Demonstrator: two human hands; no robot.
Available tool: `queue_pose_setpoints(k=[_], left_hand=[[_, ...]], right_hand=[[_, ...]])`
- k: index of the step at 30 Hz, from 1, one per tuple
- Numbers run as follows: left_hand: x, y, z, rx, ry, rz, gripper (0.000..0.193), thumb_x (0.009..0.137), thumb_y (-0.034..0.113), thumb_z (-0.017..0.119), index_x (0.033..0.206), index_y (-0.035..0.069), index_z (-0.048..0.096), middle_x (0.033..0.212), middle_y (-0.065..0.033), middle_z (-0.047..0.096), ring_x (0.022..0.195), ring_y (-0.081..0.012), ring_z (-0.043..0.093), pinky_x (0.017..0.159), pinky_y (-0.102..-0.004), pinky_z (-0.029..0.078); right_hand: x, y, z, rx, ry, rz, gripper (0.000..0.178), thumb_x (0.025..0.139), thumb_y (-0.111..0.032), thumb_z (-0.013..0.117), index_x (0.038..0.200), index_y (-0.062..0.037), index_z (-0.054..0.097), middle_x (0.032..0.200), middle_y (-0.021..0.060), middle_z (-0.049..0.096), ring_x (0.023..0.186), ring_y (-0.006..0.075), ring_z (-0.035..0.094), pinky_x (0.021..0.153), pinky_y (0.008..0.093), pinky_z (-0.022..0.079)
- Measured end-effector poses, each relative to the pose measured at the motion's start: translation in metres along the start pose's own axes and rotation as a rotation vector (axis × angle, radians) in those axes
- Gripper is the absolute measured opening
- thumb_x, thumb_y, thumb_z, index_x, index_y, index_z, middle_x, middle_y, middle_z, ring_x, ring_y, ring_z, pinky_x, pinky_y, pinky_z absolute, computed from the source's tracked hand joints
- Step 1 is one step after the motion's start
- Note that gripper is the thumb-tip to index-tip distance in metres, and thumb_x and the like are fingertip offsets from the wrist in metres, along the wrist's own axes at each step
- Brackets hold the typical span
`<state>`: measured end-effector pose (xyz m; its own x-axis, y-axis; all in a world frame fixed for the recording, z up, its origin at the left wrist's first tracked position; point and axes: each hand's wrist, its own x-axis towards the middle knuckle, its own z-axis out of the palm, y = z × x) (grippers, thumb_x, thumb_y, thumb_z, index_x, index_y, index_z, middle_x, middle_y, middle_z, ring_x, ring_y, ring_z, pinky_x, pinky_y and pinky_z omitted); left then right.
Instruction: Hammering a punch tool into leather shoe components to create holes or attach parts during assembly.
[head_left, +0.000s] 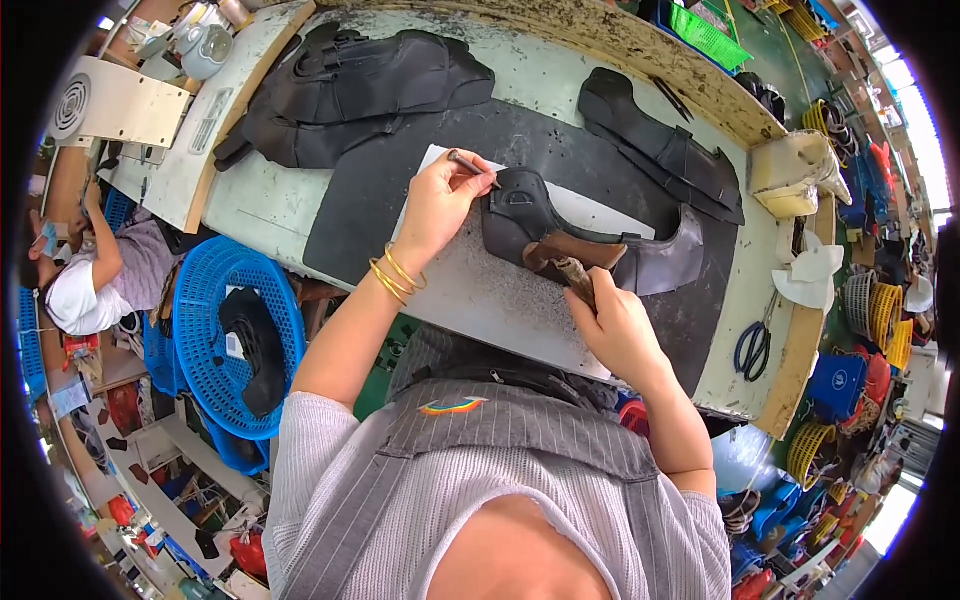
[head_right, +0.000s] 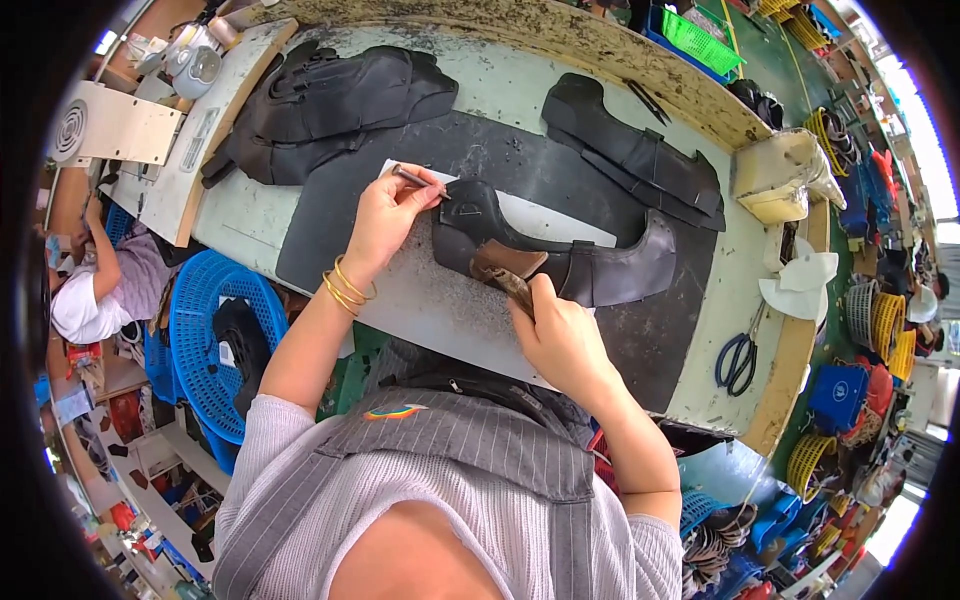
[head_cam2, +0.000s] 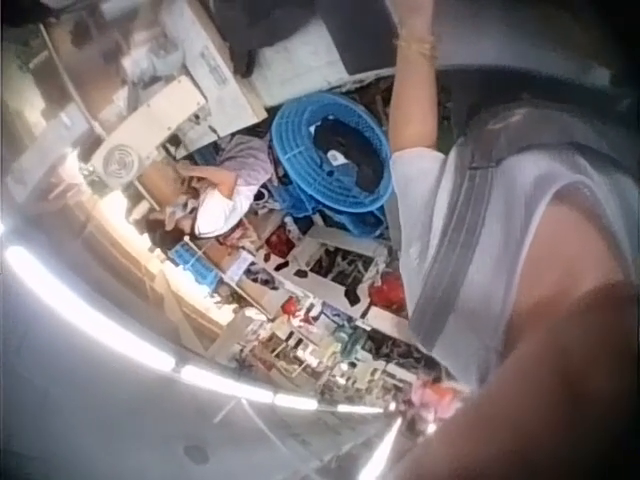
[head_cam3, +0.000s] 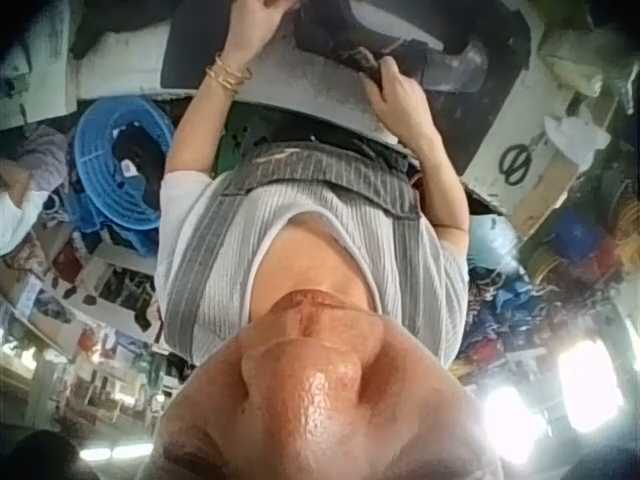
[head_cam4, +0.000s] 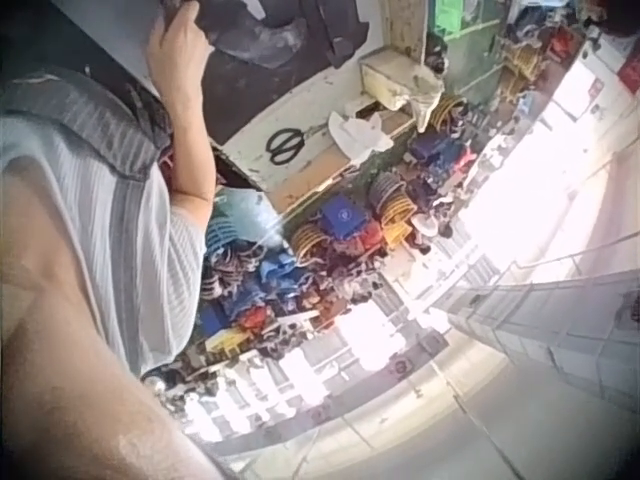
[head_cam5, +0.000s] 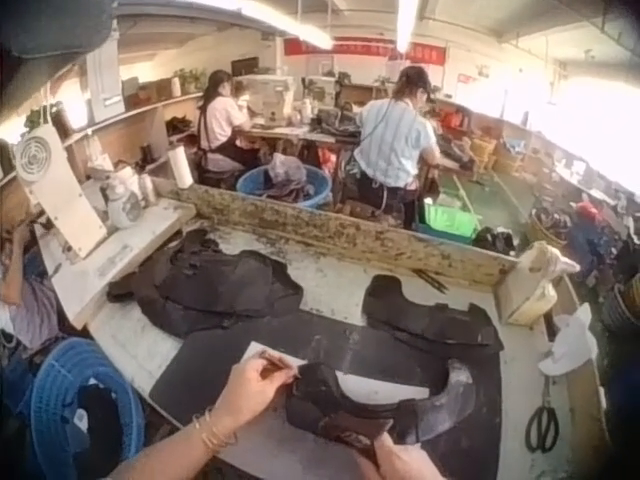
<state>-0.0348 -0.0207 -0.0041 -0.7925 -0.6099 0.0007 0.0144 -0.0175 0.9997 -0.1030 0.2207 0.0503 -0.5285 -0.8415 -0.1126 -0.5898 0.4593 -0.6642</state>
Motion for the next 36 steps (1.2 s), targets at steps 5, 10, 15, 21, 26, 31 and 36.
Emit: queue_pose_setpoints(k=[5,10,15,21,26,31,36], left_hand=[[-0.001,-0.001,0.004,0.050,0.041,-0.001,0.005,0.085,0.002,0.061,0.087,-0.002,0.059,0.080,-0.0057,0.065,0.076,-0.0106,0.063,0.071,-0.0235,0.051],[-0.004,0.005,0.005,0.475,0.003,0.177,0.007,0.082,0.000,0.061,0.088,0.001,0.059,0.078,-0.0061,0.065,0.069,-0.0135,0.063,0.066,-0.0246,0.050],[-0.004,0.015,0.014,0.688,0.004,0.421,0.007,0.081,0.001,0.060,0.087,0.003,0.056,0.077,-0.0098,0.062,0.068,-0.0261,0.062,0.064,-0.0287,0.049],[0.017,0.013,0.001,-0.163,-0.124,-0.223,0.006,0.090,-0.001,0.050,0.093,0.000,0.055,0.090,-0.0086,0.064,0.084,-0.0153,0.063,0.079,-0.0269,0.052],[0.020,0.008,0.008,-0.023,-0.198,-0.101,0.007,0.090,-0.001,0.052,0.096,-0.001,0.056,0.094,-0.0086,0.064,0.090,-0.0139,0.062,0.084,-0.0264,0.051],[0.022,0.004,0.006,-0.019,-0.243,-0.105,0.009,0.088,-0.003,0.055,0.096,-0.001,0.057,0.095,-0.0082,0.065,0.089,-0.0129,0.061,0.084,-0.0263,0.050],[0.020,0.011,0.008,0.050,-0.265,-0.097,0.009,0.086,-0.003,0.057,0.095,0.000,0.057,0.093,-0.0064,0.065,0.088,-0.0117,0.061,0.083,-0.0254,0.049]], right_hand=[[0.008,-0.008,-0.016,-0.016,-0.056,0.037,0.026,0.088,-0.021,0.055,0.089,0.0003,0.041,0.061,0.0244,0.055,0.063,0.0437,0.057,0.052,0.0478,0.045],[0.044,-0.052,-0.080,-0.007,0.277,-0.099,0.020,0.086,-0.012,0.060,0.090,-0.0013,0.043,0.063,0.0197,0.056,0.058,0.0335,0.061,0.050,0.0374,0.045],[0.058,-0.064,-0.065,-0.074,0.227,-0.142,0.020,0.089,-0.014,0.056,0.094,0.0025,0.045,0.068,0.0227,0.056,0.060,0.0375,0.058,0.054,0.0398,0.045],[0.035,0.004,-0.025,0.050,-0.102,0.045,0.025,0.088,-0.016,0.055,0.089,0.0025,0.039,0.063,0.0256,0.055,0.063,0.0453,0.055,0.055,0.0488,0.043],[0.032,0.005,-0.020,0.135,-0.094,0.086,0.025,0.088,-0.016,0.055,0.087,0.0025,0.039,0.062,0.0256,0.055,0.062,0.0447,0.055,0.054,0.0474,0.042],[0.040,0.002,-0.036,0.133,-0.124,0.115,0.025,0.088,-0.017,0.056,0.086,0.0021,0.039,0.063,0.0260,0.054,0.064,0.0448,0.055,0.055,0.0466,0.042],[0.059,-0.012,-0.073,0.065,0.110,0.043,0.025,0.087,-0.015,0.058,0.084,0.0014,0.040,0.063,0.0229,0.053,0.059,0.0400,0.053,0.053,0.0403,0.042]])
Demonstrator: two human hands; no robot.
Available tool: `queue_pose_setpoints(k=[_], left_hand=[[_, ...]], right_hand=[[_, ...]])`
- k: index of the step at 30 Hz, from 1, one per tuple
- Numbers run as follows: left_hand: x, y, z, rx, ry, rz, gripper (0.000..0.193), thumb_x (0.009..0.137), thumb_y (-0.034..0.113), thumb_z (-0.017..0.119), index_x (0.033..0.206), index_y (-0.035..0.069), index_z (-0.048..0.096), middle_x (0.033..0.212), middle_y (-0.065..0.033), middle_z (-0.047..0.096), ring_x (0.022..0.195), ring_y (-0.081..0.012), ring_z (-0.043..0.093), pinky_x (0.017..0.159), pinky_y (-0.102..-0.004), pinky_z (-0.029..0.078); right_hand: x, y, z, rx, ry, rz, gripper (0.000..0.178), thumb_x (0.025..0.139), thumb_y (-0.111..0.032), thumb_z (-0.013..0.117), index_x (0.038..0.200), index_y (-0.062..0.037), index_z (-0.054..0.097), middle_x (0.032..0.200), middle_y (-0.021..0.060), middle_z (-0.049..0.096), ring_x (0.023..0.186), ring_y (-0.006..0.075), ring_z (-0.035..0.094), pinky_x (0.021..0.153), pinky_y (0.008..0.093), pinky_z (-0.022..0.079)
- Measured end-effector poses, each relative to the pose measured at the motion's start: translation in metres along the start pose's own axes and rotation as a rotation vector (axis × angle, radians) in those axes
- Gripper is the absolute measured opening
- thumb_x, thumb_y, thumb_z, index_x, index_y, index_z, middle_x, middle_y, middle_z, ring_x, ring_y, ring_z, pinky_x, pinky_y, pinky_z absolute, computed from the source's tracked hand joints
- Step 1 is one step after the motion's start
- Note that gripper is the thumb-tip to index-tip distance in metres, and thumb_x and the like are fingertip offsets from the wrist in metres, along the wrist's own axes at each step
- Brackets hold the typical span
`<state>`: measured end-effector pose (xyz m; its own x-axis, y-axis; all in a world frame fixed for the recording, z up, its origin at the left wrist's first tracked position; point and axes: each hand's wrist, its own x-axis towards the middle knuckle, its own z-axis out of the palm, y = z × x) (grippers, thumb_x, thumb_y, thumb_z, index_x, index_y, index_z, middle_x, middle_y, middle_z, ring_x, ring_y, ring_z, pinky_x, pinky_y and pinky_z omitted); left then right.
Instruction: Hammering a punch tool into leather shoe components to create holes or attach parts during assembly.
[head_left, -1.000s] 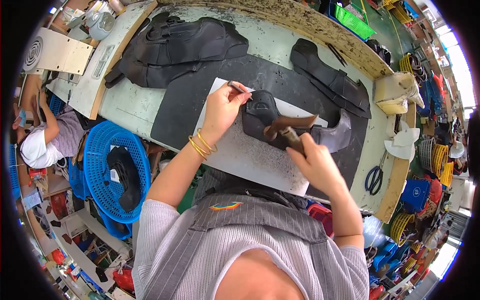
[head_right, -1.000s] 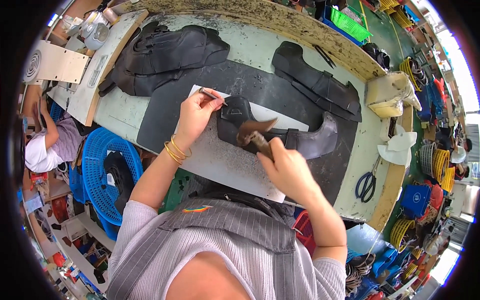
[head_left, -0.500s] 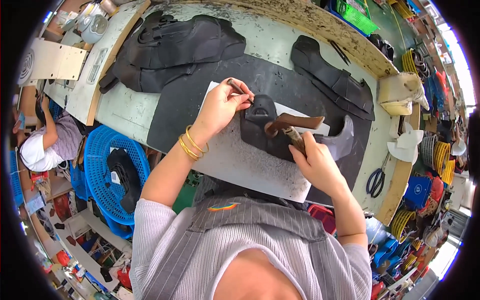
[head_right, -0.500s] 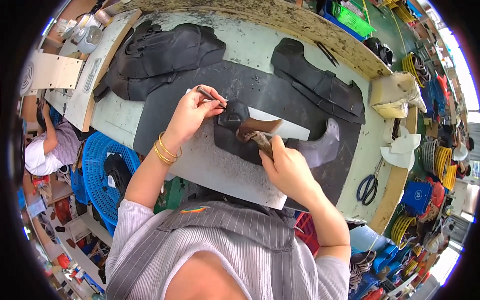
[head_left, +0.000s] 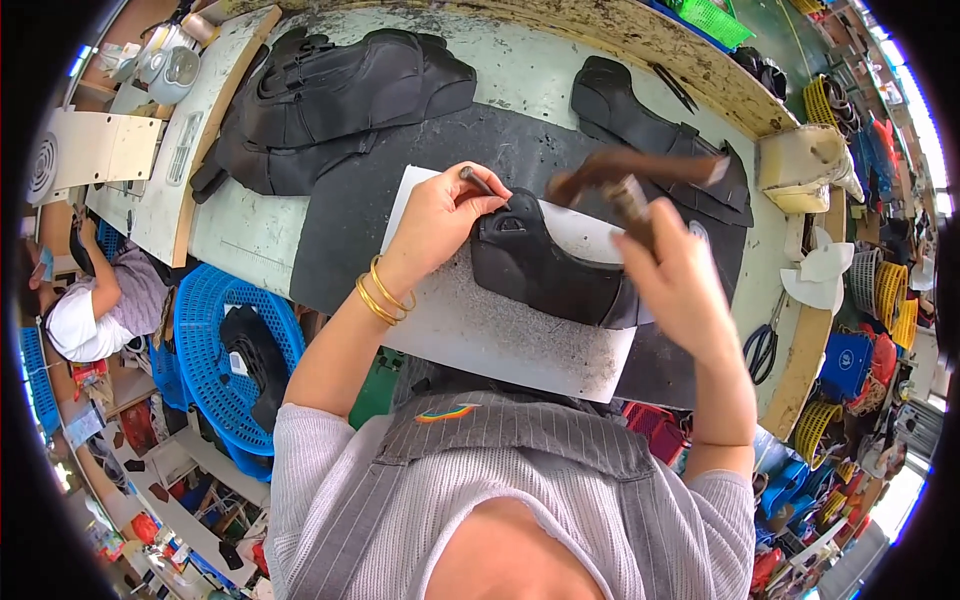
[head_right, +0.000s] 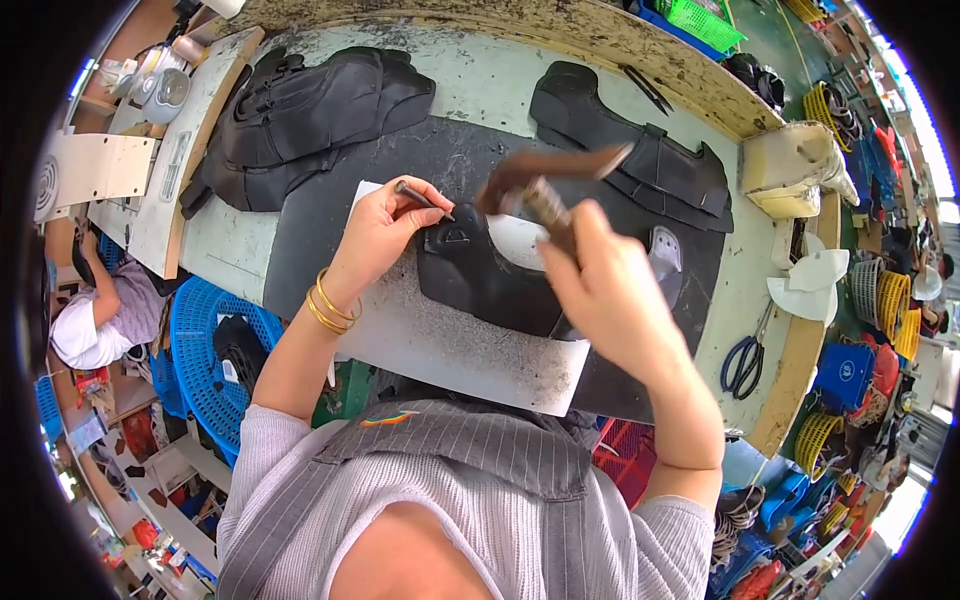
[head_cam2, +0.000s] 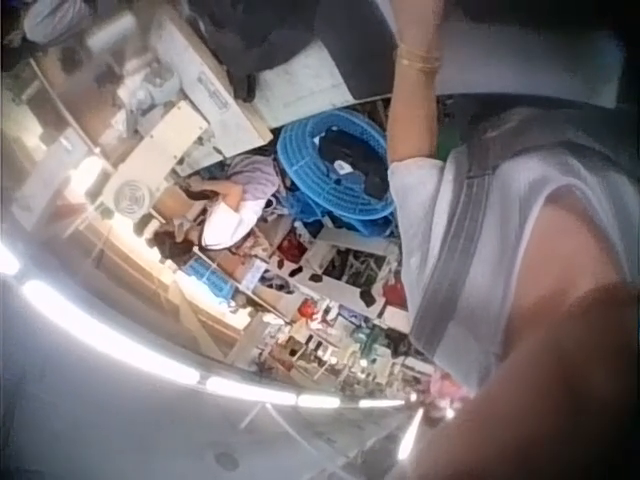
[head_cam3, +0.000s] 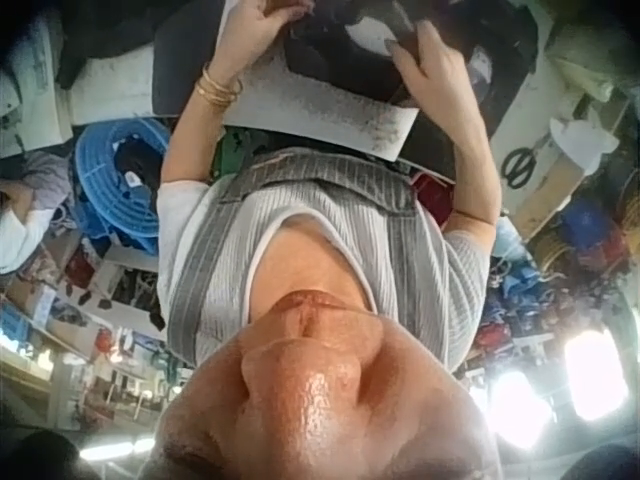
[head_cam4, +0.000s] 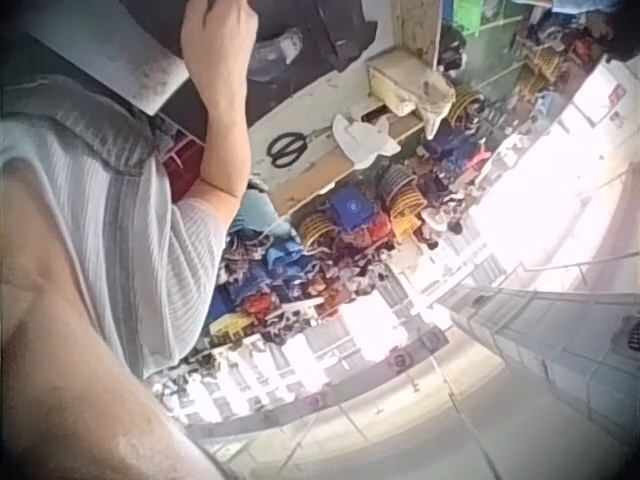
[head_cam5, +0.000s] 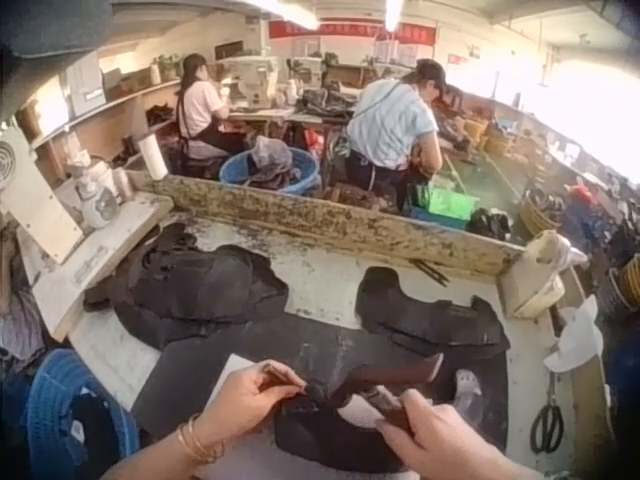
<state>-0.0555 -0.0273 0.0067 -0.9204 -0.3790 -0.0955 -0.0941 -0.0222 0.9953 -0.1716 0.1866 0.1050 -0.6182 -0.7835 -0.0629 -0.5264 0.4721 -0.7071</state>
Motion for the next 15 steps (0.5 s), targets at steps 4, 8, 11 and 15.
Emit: queue_pose_setpoints(k=[4,8,11,15], left_hand=[[-0.004,0.008,0.006,0.311,0.012,0.052,0.011,0.085,-0.003,0.058,0.095,0.002,0.058,0.089,-0.0045,0.066,0.085,-0.0100,0.061,0.077,-0.0246,0.049],[-0.009,0.010,0.021,0.920,0.087,0.505,0.006,0.086,0.001,0.058,0.091,0.001,0.055,0.086,-0.0041,0.064,0.083,-0.0120,0.062,0.072,-0.0276,0.050],[0.001,0.004,0.012,0.330,0.020,-0.020,0.004,0.089,0.000,0.054,0.093,0.001,0.054,0.091,-0.0057,0.064,0.088,-0.0135,0.062,0.074,-0.0273,0.052],[0.006,0.000,0.010,-0.167,0.010,-0.071,0.007,0.089,-0.004,0.051,0.095,0.000,0.054,0.096,-0.0079,0.064,0.092,-0.0138,0.061,0.084,-0.0255,0.052]], right_hand=[[0.006,-0.053,-0.033,0.209,0.368,-0.028,0.017,0.087,-0.009,0.061,0.085,-0.0009,0.046,0.059,0.0085,0.046,0.056,0.0091,0.039,0.048,0.0258,0.036],[0.000,-0.019,0.014,-0.144,0.012,-0.205,0.017,0.086,-0.012,0.058,0.088,0.0027,0.050,0.066,0.0224,0.056,0.061,0.0433,0.054,0.052,0.0427,0.044],[-0.028,0.012,0.022,0.084,-0.168,0.030,0.021,0.088,-0.011,0.058,0.088,0.0021,0.041,0.063,0.0219,0.053,0.059,0.0410,0.052,0.053,0.0387,0.041],[-0.040,0.028,0.044,0.065,-0.180,0.088,0.021,0.088,-0.012,0.057,0.087,0.0022,0.041,0.062,0.0222,0.053,0.058,0.0398,0.053,0.052,0.0403,0.040]])
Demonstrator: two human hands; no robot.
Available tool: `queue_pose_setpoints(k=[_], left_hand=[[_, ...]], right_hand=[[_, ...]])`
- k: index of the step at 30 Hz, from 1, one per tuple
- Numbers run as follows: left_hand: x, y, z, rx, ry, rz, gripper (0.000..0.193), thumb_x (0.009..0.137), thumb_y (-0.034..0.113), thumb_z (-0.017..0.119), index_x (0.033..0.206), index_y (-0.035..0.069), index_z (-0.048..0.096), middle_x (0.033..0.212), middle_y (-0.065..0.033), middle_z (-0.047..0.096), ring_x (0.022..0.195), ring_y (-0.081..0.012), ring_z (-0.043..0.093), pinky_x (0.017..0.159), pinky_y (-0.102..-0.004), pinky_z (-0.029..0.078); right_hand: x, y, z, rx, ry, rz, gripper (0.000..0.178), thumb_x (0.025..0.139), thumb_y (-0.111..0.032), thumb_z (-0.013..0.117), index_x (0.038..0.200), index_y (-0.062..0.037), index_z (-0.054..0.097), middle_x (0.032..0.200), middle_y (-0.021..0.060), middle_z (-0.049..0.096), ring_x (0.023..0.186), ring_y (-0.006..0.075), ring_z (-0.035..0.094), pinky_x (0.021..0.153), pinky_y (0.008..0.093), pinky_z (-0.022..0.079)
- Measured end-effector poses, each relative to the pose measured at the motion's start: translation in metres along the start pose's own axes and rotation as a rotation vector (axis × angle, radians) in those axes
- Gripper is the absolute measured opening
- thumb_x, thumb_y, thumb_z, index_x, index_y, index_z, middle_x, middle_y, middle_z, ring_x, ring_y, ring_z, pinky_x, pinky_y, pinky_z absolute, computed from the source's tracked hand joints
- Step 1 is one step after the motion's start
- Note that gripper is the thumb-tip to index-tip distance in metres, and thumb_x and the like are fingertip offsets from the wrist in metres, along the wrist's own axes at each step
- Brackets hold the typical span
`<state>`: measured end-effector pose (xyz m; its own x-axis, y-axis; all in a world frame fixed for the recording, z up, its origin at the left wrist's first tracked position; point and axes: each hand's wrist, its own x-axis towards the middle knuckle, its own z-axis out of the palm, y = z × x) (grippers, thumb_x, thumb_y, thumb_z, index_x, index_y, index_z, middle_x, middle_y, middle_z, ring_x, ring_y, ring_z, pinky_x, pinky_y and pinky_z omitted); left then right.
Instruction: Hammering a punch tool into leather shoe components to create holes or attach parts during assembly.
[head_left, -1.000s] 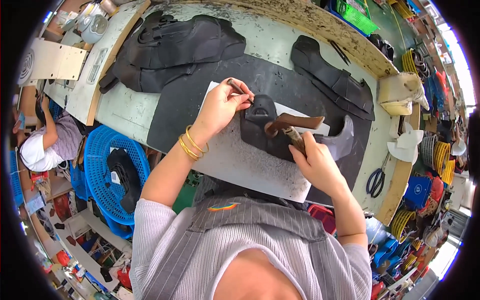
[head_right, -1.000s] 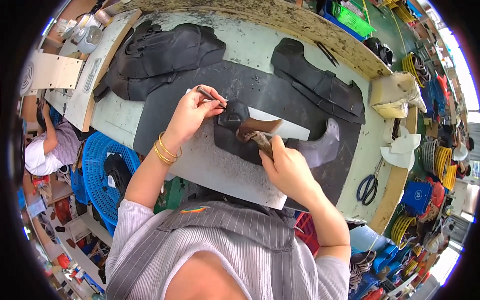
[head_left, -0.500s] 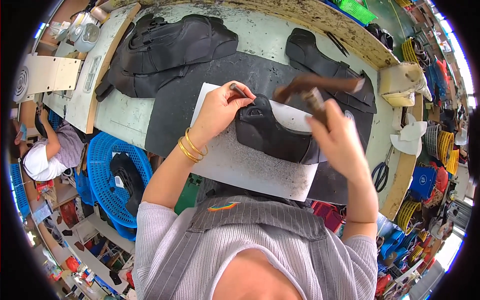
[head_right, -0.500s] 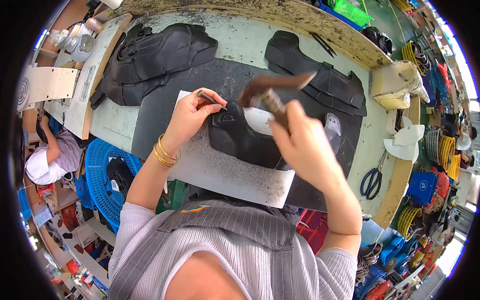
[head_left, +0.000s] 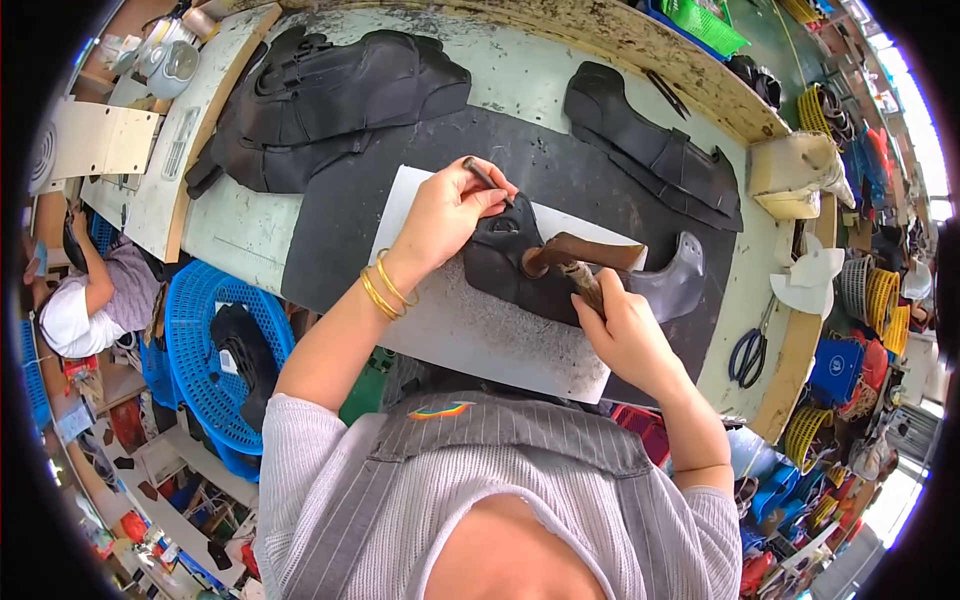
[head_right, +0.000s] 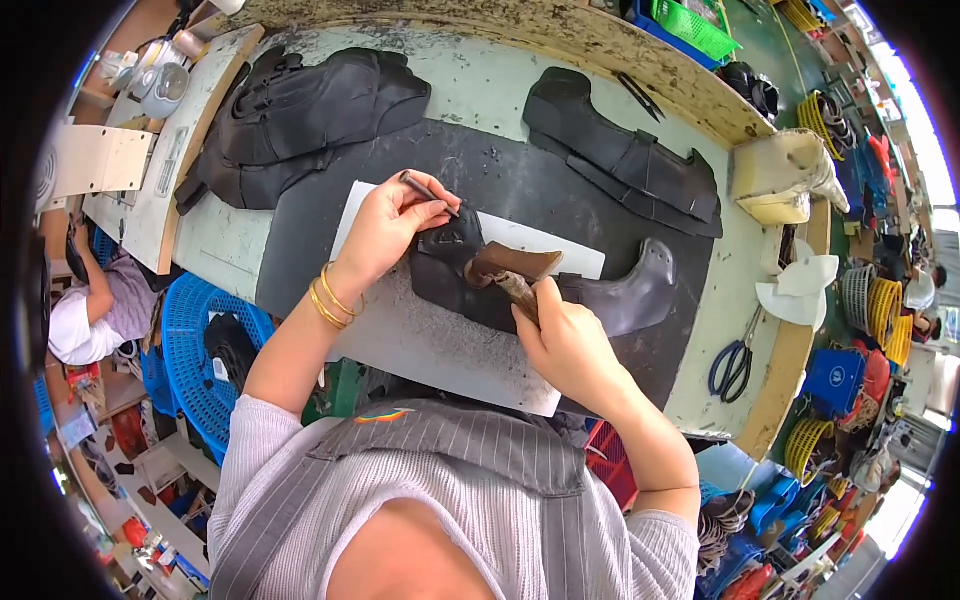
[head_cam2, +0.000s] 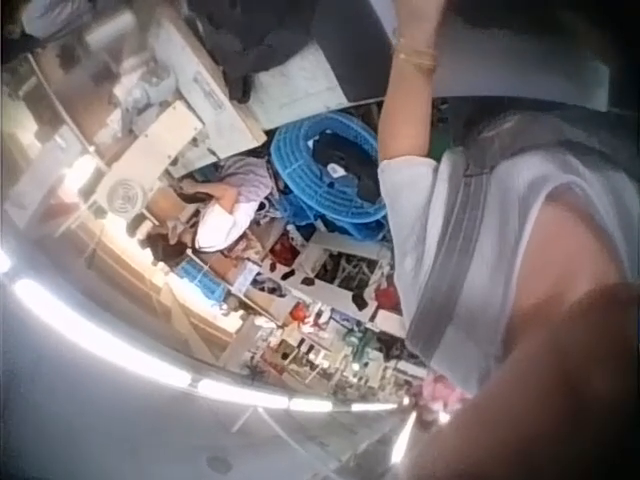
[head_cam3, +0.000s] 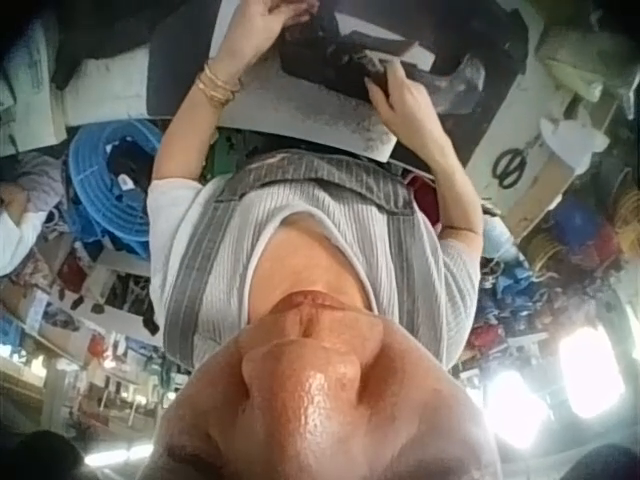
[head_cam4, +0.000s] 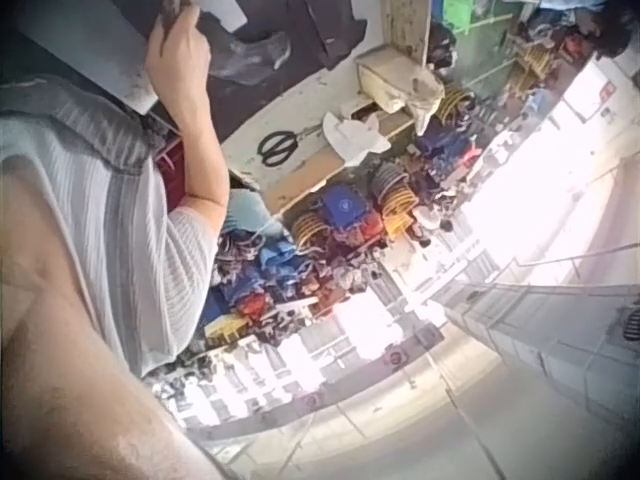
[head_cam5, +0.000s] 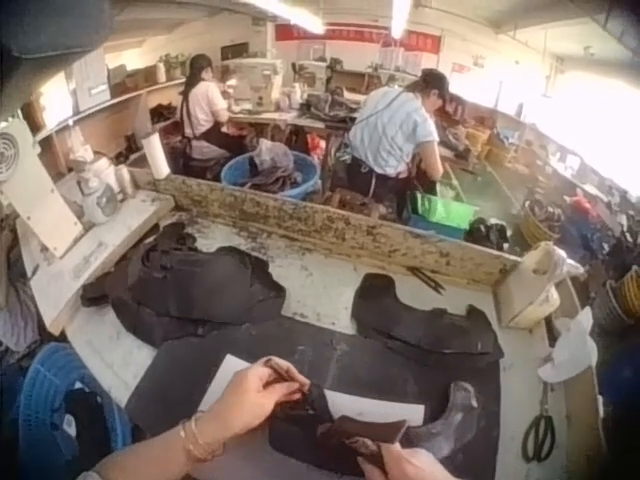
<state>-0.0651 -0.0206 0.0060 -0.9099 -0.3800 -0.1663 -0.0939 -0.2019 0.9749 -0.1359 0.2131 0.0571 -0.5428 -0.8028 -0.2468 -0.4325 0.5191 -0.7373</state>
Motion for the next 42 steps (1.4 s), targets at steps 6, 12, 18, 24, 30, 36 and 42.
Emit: queue_pose_setpoints(k=[6,12,18,24,30,36,42], left_hand=[[-0.002,-0.003,0.010,0.093,-0.003,0.056,0.006,0.088,-0.003,0.055,0.094,-0.001,0.056,0.094,-0.0074,0.065,0.089,-0.0118,0.061,0.083,-0.0248,0.050],[-0.003,0.008,0.023,0.566,0.037,0.210,0.007,0.085,-0.002,0.057,0.092,-0.001,0.057,0.089,-0.0064,0.066,0.083,-0.0149,0.063,0.076,-0.0248,0.050],[0.000,0.007,0.022,1.050,0.127,0.594,0.005,0.088,0.004,0.054,0.089,-0.001,0.054,0.081,-0.0079,0.064,0.078,-0.0198,0.065,0.070,-0.0283,0.051],[0.035,0.026,-0.027,0.227,0.198,0.339,0.014,0.095,0.017,0.051,0.096,0.004,0.047,0.090,-0.0075,0.061,0.087,-0.0148,0.063,0.073,-0.0305,0.052],[0.071,0.014,-0.129,1.688,0.758,0.531,0.022,0.080,0.022,0.062,0.092,0.003,0.061,0.108,-0.0154,0.057,0.103,-0.0356,0.051,0.088,-0.0521,0.037],[0.043,0.019,-0.120,1.481,0.540,0.652,0.023,0.079,0.021,0.064,0.093,0.002,0.061,0.106,-0.0141,0.058,0.098,-0.0335,0.054,0.084,-0.0455,0.043],[0.026,0.023,-0.146,1.698,0.499,0.331,0.026,0.074,0.032,0.070,0.092,0.013,0.064,0.090,-0.0110,0.054,0.089,-0.0316,0.053,0.077,-0.0434,0.043]], right_hand=[[0.002,-0.001,-0.015,0.020,0.043,-0.032,0.023,0.087,-0.014,0.059,0.085,0.0009,0.041,0.062,0.0209,0.052,0.055,0.0374,0.048,0.052,0.0386,0.040],[0.020,-0.072,-0.085,0.088,0.572,-0.168,0.018,0.086,-0.008,0.062,0.087,-0.0009,0.046,0.056,0.0090,0.049,0.048,0.0107,0.043,0.046,0.0254,0.036],[0.022,-0.037,-0.052,-0.103,0.101,-0.172,0.020,0.085,-0.011,0.059,0.098,0.0041,0.056,0.066,0.0205,0.059,0.059,0.0385,0.058,0.054,0.0419,0.046],[0.018,0.003,-0.038,-0.386,0.405,-0.421,0.045,0.062,-0.020,0.083,0.088,0.0003,0.052,0.089,0.0140,0.058,0.075,0.0240,0.056,0.066,0.0323,0.045],[-0.006,0.019,-0.019,0.088,0.338,0.095,0.037,0.063,-0.009,0.082,0.080,-0.0047,0.049,0.070,0.0017,0.054,0.066,0.0106,0.051,0.061,0.0265,0.044],[0.050,0.049,-0.125,-0.417,0.683,-0.218,0.043,0.066,-0.029,0.079,0.076,0.0007,0.050,0.077,0.0165,0.056,0.075,0.0319,0.054,0.068,0.0416,0.042],[0.010,0.072,-0.084,-0.018,0.752,-0.029,0.025,0.082,-0.021,0.070,0.084,0.0001,0.056,0.070,0.0101,0.060,0.062,0.0149,0.053,0.061,0.0286,0.044]])
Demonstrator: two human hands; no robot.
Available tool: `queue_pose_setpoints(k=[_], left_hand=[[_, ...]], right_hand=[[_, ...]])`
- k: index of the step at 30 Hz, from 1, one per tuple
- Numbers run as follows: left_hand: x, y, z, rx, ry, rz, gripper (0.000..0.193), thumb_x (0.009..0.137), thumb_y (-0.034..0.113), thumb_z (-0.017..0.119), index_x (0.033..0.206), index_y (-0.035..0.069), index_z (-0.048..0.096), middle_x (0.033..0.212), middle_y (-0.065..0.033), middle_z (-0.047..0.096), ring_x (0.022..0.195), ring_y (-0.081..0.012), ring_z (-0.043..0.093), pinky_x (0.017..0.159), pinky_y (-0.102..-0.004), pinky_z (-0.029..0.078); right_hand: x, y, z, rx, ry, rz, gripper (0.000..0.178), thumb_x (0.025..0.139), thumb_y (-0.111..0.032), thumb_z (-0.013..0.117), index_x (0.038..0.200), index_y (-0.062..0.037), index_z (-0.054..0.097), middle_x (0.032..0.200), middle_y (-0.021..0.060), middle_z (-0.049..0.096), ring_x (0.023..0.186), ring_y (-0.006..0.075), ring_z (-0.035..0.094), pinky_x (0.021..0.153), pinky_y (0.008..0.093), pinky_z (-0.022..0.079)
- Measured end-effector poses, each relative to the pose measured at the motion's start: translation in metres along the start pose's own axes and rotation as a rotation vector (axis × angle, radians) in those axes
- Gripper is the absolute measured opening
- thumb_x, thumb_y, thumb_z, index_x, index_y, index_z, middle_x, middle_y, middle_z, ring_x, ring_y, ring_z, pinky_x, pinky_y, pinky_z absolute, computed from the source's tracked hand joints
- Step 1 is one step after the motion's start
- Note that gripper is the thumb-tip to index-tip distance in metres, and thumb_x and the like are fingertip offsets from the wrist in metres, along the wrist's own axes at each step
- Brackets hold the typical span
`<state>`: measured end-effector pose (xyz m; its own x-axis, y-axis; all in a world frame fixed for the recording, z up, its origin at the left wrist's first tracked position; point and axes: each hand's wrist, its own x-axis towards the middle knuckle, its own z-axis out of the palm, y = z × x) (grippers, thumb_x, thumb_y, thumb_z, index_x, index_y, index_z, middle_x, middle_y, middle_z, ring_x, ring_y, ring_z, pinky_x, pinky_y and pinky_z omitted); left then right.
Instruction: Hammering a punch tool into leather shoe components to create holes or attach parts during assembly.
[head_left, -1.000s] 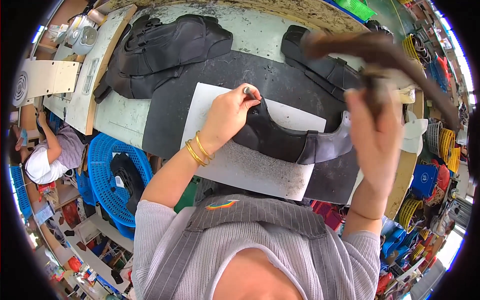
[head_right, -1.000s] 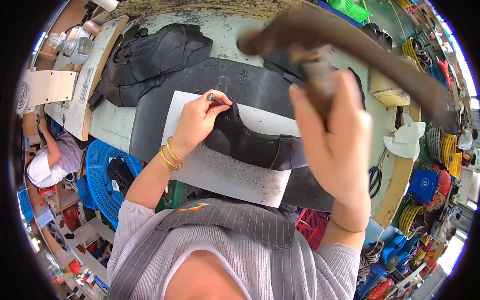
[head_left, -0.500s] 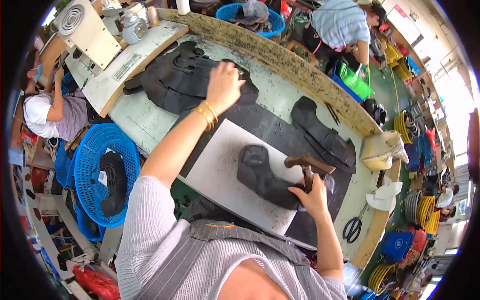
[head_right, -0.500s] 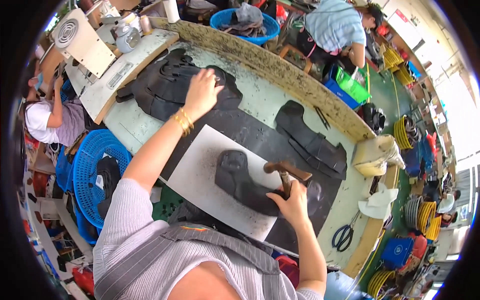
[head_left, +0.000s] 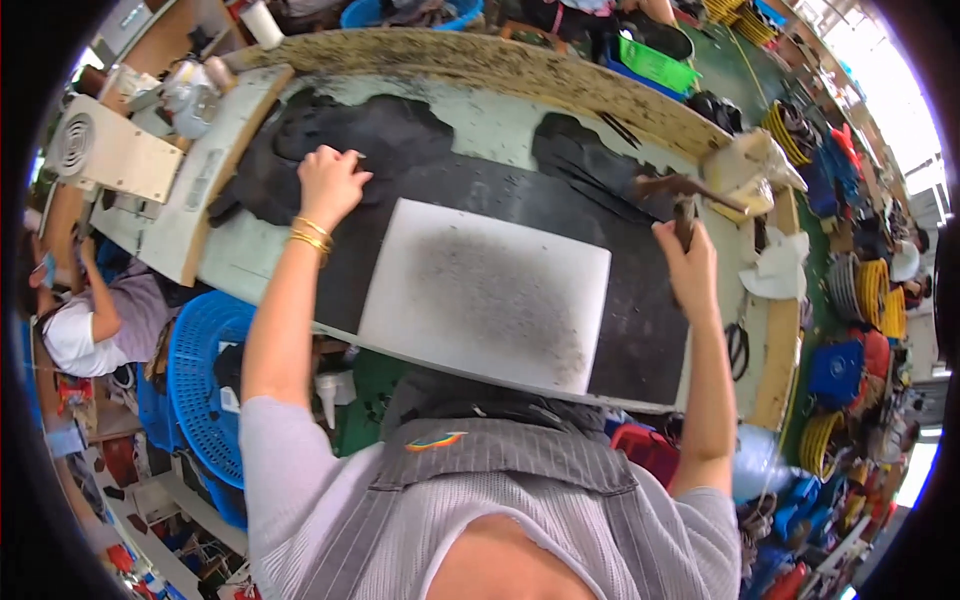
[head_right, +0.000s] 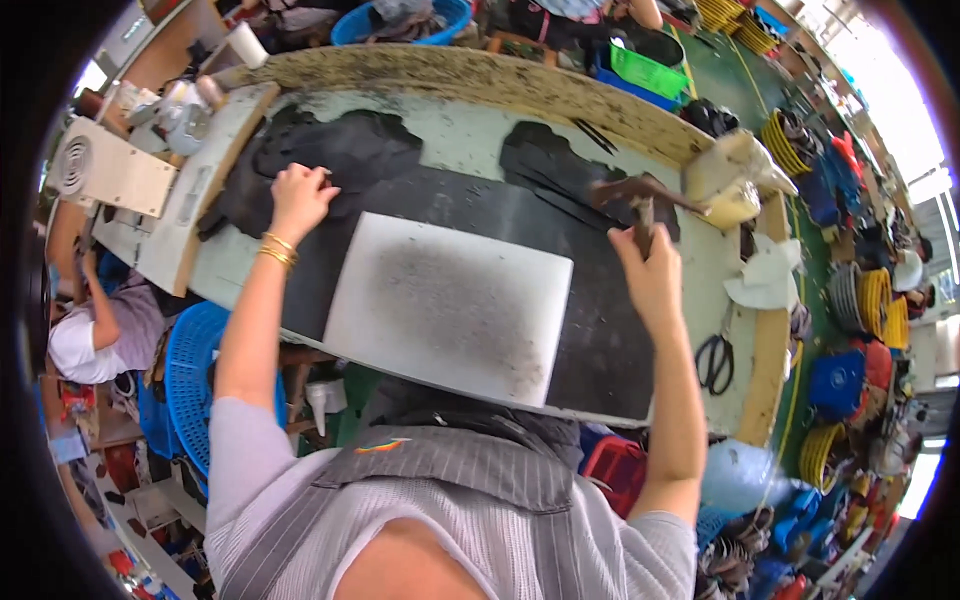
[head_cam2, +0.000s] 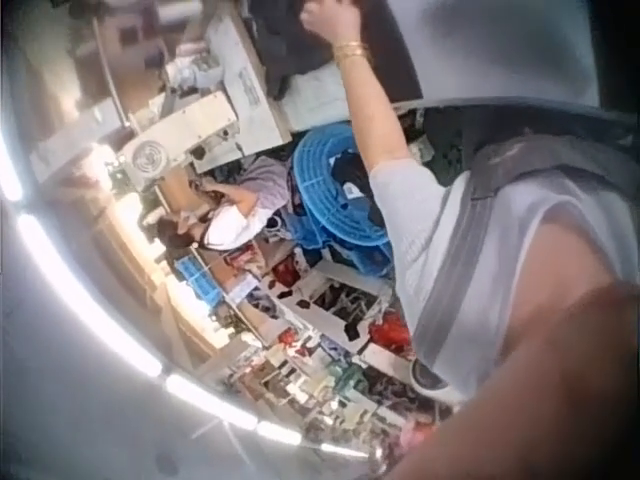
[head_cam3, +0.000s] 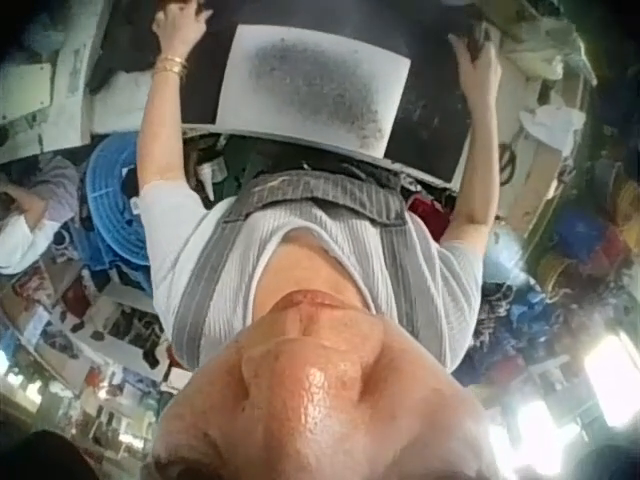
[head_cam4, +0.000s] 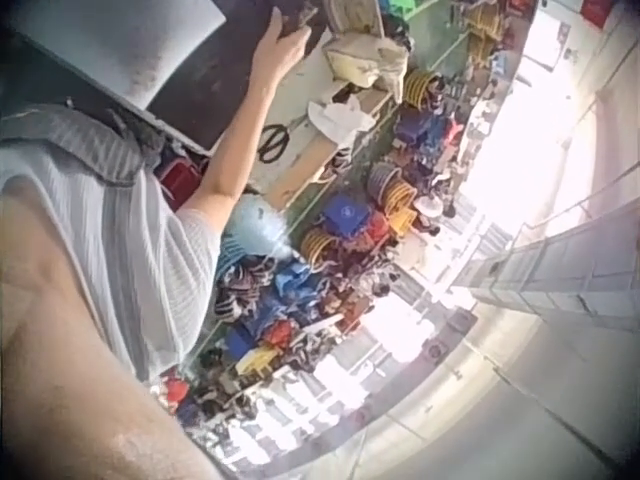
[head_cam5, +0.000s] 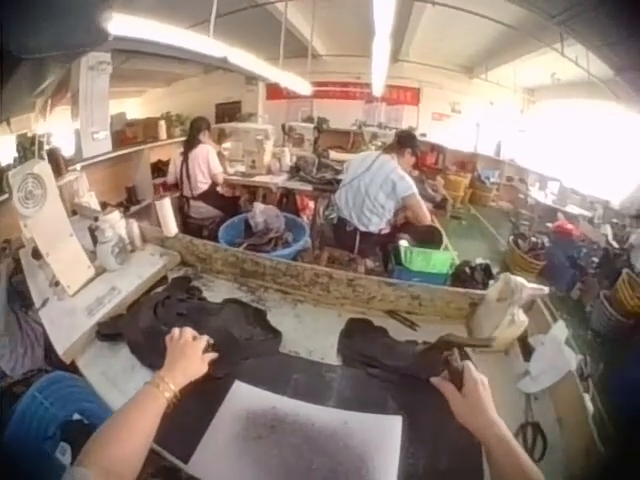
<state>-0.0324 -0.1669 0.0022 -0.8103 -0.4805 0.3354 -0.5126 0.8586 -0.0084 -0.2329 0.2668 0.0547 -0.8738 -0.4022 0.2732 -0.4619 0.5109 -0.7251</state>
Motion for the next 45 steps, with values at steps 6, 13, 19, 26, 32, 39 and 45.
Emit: queue_pose_setpoints(k=[6,13,19,26,32,39,45], left_hand=[[-0.018,-0.016,-0.034,-0.562,0.050,0.123,0.021,0.083,0.017,0.064,0.086,0.000,0.052,0.081,-0.0133,0.057,0.069,-0.0314,0.058,0.065,-0.0363,0.046],[-0.059,0.133,-0.137,-1.052,-0.713,0.041,0.011,0.087,0.013,0.062,0.086,0.002,0.058,0.078,-0.0020,0.060,0.072,-0.0079,0.056,0.065,-0.0242,0.047],[-0.120,0.193,-0.035,-1.436,-0.298,-0.092,0.011,0.088,0.013,0.062,0.091,0.003,0.056,0.086,-0.0033,0.054,0.075,-0.0106,0.054,0.068,-0.0246,0.045],[-0.102,0.197,-0.050,-1.694,-0.318,-0.297,0.006,0.088,0.004,0.060,0.093,0.003,0.058,0.088,-0.0035,0.062,0.080,-0.0107,0.060,0.077,-0.0241,0.050],[-0.098,0.212,-0.038,-1.604,-0.424,-0.249,0.010,0.082,-0.001,0.064,0.091,0.001,0.059,0.084,-0.0035,0.064,0.078,-0.0102,0.062,0.074,-0.0232,0.050],[-0.102,0.208,-0.038,-1.494,-0.451,-0.180,0.009,0.082,0.001,0.064,0.090,0.001,0.060,0.080,-0.0038,0.066,0.076,-0.0092,0.063,0.071,-0.0229,0.050],[-0.103,0.211,-0.036,-1.484,-0.420,-0.174,0.009,0.082,0.001,0.064,0.090,0.002,0.059,0.078,-0.0051,0.067,0.074,-0.0095,0.063,0.069,-0.0234,0.050]], right_hand=[[-0.114,-0.002,-0.021,0.189,-0.048,0.250,0.020,0.082,-0.016,0.068,0.084,-0.0005,0.055,0.067,0.0048,0.056,0.061,0.0107,0.049,0.059,0.0261,0.042],[-0.127,-0.017,-0.048,0.058,-0.060,0.248,0.019,0.085,-0.012,0.065,0.083,0.0013,0.051,0.069,0.0082,0.060,0.060,0.0130,0.057,0.057,0.0264,0.045],[-0.122,-0.048,-0.004,0.088,-0.349,0.091,0.023,0.087,-0.018,0.061,0.089,-0.0003,0.046,0.067,0.0173,0.059,0.061,0.0310,0.061,0.055,0.0372,0.047],[-0.135,-0.039,0.009,0.104,-0.461,0.076,0.024,0.089,-0.018,0.056,0.089,-0.0003,0.041,0.067,0.0224,0.057,0.065,0.0422,0.058,0.054,0.0451,0.044],[-0.148,-0.035,-0.003,0.065,-0.453,0.060,0.021,0.090,-0.013,0.057,0.088,0.0014,0.042,0.067,0.0183,0.055,0.057,0.0353,0.053,0.053,0.0363,0.041],[-0.145,-0.036,-0.002,0.068,-0.487,0.085,0.022,0.090,-0.014,0.056,0.090,0.0015,0.040,0.069,0.0200,0.055,0.058,0.0357,0.053,0.054,0.0381,0.041],[-0.137,-0.042,-0.008,0.053,-0.508,0.157,0.023,0.089,-0.017,0.058,0.092,0.0009,0.045,0.067,0.0207,0.056,0.059,0.0361,0.054,0.054,0.0388,0.043]])
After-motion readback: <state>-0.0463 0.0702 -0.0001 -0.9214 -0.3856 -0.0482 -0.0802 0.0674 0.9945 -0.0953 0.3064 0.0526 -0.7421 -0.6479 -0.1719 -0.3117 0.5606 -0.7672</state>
